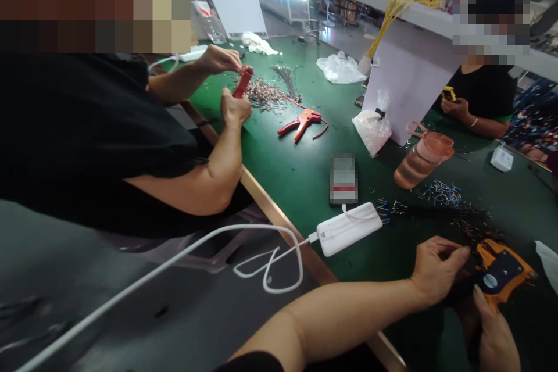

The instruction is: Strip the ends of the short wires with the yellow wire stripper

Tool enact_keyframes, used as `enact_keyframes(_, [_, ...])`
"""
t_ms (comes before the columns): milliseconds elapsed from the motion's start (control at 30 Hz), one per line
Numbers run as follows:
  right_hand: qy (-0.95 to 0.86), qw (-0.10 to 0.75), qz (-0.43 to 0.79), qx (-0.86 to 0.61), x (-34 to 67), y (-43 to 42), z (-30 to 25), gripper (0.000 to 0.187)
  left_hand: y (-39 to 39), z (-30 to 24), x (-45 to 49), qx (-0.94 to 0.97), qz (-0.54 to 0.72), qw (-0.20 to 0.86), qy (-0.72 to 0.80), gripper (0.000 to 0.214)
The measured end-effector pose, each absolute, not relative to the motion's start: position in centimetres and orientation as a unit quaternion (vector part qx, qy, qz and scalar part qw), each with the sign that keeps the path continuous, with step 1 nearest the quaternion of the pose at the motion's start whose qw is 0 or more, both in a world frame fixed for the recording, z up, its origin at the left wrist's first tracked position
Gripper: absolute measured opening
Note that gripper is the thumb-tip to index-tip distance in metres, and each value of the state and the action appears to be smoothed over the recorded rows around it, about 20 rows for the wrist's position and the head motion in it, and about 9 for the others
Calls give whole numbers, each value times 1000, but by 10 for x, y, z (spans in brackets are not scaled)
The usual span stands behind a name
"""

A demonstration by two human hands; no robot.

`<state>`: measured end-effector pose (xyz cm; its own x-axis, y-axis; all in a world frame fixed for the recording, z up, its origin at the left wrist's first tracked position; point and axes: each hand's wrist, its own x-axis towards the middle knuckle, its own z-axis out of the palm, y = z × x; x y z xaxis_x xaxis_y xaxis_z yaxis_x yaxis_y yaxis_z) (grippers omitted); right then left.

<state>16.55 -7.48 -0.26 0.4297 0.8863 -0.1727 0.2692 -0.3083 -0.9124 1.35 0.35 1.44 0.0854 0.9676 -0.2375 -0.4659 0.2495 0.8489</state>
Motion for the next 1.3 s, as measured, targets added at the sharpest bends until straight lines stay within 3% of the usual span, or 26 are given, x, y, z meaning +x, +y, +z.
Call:
enact_keyframes(533, [-289,532,437,-665,134,-94,30,53,4,8,11,349,559,632,408,30])
enact_keyframes(967, [-316,530,521,-590,153,-106,10,45,-15,15,32,488,527,540,438,26])
enact_keyframes(1300, [-338,519,501,-604,143,-101,16,40,-23,11,27,534,532,511,413,22])
